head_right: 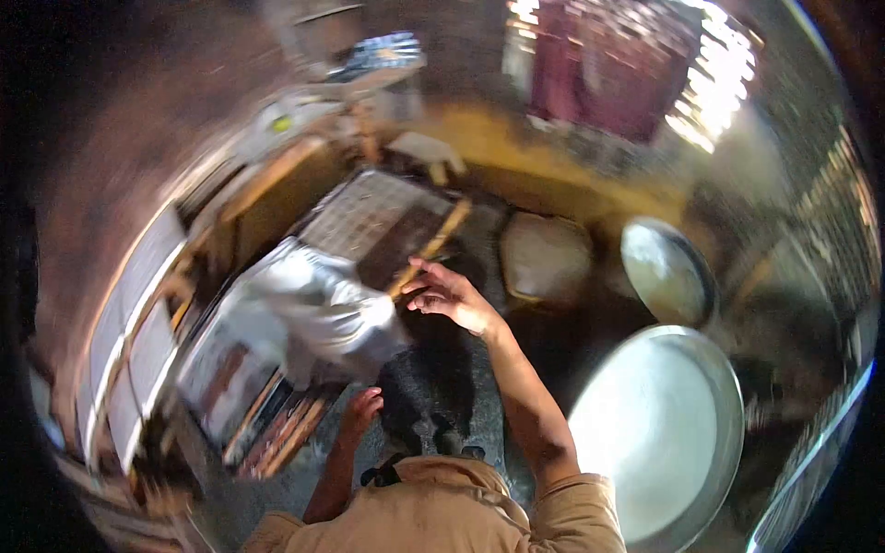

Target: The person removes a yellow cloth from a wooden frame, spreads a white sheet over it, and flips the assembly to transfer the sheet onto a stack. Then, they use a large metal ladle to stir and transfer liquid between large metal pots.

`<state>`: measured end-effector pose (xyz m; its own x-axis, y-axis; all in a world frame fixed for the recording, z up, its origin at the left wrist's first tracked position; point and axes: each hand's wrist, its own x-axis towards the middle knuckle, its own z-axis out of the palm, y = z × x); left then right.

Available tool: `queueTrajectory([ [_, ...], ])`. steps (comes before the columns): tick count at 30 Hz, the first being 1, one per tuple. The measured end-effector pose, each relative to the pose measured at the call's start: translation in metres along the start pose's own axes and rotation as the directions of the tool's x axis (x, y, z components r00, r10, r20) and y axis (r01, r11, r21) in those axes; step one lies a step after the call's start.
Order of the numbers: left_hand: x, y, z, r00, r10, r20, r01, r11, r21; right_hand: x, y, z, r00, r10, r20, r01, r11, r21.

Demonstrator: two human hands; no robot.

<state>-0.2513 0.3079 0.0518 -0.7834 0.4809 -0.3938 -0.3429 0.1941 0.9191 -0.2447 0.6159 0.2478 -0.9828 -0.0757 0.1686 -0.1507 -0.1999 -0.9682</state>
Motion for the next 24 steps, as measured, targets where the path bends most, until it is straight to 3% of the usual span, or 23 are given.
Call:
queueTrajectory([
  [3,0.065,0.001,0.046,0.961,0.017,0.275,-0.066,0.983,0.17,-0.071,-0.016,-0.068,0.95,-0.032,-0.311,0.025,0.999,-0.029],
  [5,0.11,0.003,0.073,0.939,-0.02,0.345,-0.088,0.951,0.297,-0.116,-0.019,-0.104,0.868,-0.052,-0.494,0.042,0.999,-0.031],
  [7,0.149,0.006,0.097,0.874,0.007,0.487,-0.172,0.94,0.296,-0.157,-0.023,-0.123,0.771,-0.088,-0.63,0.06,0.996,-0.066],
  [9,0.203,-0.02,0.117,0.795,0.128,0.594,-0.326,0.914,0.24,-0.191,-0.027,-0.13,0.627,-0.077,-0.775,0.045,0.997,-0.063],
  [10,0.21,-0.001,0.14,0.751,0.108,0.651,-0.341,0.908,0.242,-0.207,-0.027,-0.132,0.567,-0.095,-0.818,0.052,0.995,-0.08],
  [12,0.201,0.061,0.183,0.725,-0.099,0.681,-0.315,0.832,0.457,-0.238,-0.022,-0.128,0.379,-0.098,-0.92,0.025,0.995,-0.096],
  [13,0.225,0.057,0.2,0.715,-0.216,0.665,-0.269,0.793,0.547,-0.256,-0.01,-0.132,0.276,-0.139,-0.951,0.079,0.989,-0.122],
  [14,0.236,0.067,0.216,0.672,-0.234,0.702,-0.301,0.78,0.549,-0.269,-0.003,-0.128,0.133,-0.124,-0.983,0.126,0.986,-0.108],
  [18,0.262,0.11,0.276,0.53,-0.316,0.787,-0.321,0.784,0.531,-0.323,0.01,-0.086,-0.296,-0.172,-0.94,0.219,0.945,-0.242],
  [20,0.285,0.113,0.3,0.464,-0.321,0.826,-0.353,0.788,0.505,-0.346,0.011,-0.052,-0.499,-0.156,-0.853,0.175,0.945,-0.275],
  [24,0.321,0.101,0.349,0.381,-0.413,0.827,-0.397,0.735,0.549,-0.374,0.013,0.041,-0.748,-0.164,-0.643,0.074,0.943,-0.326],
])
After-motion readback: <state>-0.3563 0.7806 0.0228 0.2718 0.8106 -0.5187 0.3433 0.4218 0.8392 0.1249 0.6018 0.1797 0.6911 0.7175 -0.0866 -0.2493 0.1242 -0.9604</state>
